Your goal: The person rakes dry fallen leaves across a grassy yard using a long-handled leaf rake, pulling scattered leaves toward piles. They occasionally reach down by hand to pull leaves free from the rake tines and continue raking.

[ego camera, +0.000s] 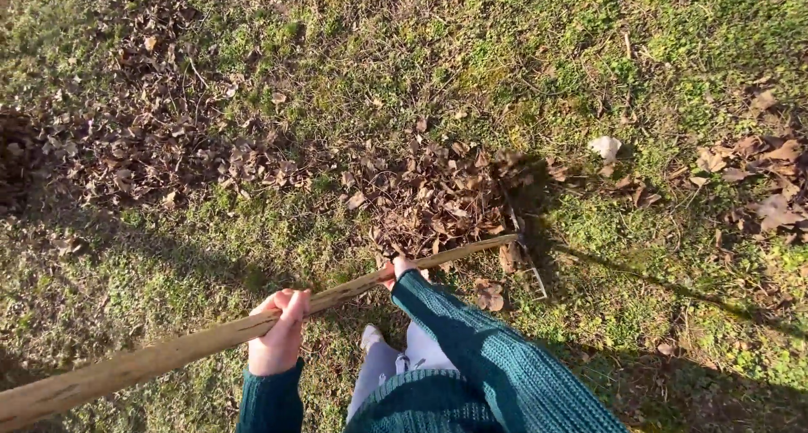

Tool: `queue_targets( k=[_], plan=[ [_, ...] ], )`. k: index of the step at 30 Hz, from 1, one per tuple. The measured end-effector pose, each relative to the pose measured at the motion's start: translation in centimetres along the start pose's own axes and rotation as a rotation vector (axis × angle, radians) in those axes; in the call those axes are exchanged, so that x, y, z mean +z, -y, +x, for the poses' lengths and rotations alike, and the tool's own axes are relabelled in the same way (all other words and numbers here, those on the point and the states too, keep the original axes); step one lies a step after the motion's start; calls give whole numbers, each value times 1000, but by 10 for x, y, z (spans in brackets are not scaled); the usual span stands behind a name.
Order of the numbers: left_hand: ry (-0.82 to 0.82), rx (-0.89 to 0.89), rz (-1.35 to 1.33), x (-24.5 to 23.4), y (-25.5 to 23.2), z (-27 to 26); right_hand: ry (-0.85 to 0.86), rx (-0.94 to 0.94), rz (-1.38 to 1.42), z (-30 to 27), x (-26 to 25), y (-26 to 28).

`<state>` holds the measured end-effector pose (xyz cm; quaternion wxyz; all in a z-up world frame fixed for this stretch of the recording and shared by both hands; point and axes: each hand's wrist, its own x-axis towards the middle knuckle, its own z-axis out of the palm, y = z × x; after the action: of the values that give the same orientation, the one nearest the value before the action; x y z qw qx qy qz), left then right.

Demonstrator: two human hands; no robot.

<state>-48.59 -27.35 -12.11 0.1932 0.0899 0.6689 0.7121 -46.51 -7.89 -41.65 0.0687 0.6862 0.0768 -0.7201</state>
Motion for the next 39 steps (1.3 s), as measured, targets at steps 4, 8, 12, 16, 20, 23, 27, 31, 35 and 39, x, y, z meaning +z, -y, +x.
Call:
queue_targets(
  k=[4,8,12,16,20,23,27,31,35,39],
  plan=[
    [42,180,15,-17,-34,-11,188,-3,-198,-52,5,-26],
    [433,512,-322,-56,-65,-13,681,386,153,-32,21,-76],
    [354,596,-242,-86,-76,-8,483,124,165,-118,54,-88],
    [298,506,-261,-123,-40,1,518,83,250,-92,45,-99],
    [13,172,-288,-120,21,2,390,76,291,21,-7,-87],
    [136,174,-408,-113,102,8,200,-194,261,117,-99,-74],
    [255,113,-346,-76,165,-6,86,-234,411,146,-144,-40],
    [360,99,-342,-76,130,-18,22,-232,464,164,-146,-59],
    [297,70,-348,-145,124,5,82,-233,297,235,-89,-125],
    [294,56,-217,-217,88,32,94,-7,367,195,19,-183]
  ],
)
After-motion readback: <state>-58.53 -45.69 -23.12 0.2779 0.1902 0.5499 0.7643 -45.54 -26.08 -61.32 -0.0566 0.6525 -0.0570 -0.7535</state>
